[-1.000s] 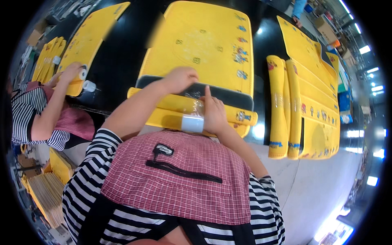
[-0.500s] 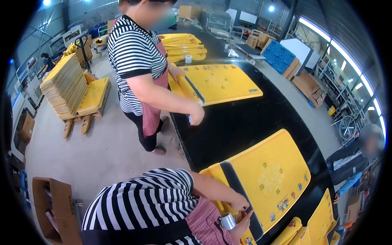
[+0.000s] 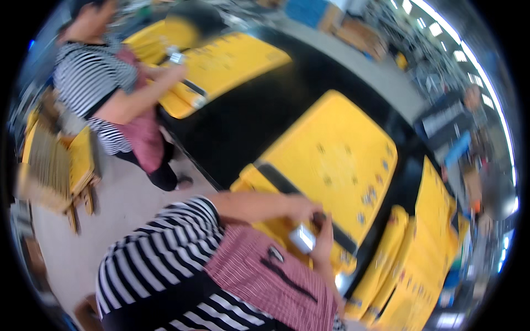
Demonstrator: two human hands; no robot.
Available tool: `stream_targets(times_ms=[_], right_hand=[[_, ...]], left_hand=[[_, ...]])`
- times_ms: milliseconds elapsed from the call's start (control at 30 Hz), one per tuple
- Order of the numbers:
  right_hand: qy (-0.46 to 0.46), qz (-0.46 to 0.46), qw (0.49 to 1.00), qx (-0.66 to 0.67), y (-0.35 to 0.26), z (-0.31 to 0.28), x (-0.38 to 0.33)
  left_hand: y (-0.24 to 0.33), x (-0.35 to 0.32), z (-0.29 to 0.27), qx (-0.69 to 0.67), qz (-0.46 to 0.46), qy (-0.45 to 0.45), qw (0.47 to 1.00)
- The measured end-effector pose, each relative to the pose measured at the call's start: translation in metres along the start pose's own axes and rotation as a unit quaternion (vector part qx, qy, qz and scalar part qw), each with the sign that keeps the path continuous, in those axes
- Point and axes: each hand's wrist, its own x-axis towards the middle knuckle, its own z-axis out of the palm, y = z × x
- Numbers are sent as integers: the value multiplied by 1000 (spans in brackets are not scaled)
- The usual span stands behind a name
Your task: The person wraps yellow foam mats with clear adhesive tape. They unroll the tape, press it onto the mat surface, and fold the mat over to secure the edges. The process is repeated for multiple mats on a black work table in a warehouse setting.
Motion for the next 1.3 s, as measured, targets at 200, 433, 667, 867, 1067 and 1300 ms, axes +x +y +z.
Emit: stream_targets(times_ms=[200,433,667,867,1067,1300], right_hand=[[-37,75,996,-20,14,-15,43],[1,79,975,206,24,-23,106],[52,-229,971,-54,-17,-16,53],[56,-188,966,-171,-4,-10,76],[-10,112,994,-7,6,-37,163],[-33,158,984,82,43,-56,215]], left_hand=[[-14,-4,-19,105,33,214,971],[-3,-66,-3,369,156,295,868],[8,16,-57,365,-71,11,928],[-12,47,-85,343,38,-5,938],[-25,50,-84,320,78,134,935],[-60,70,-82,398,188,219,871]])
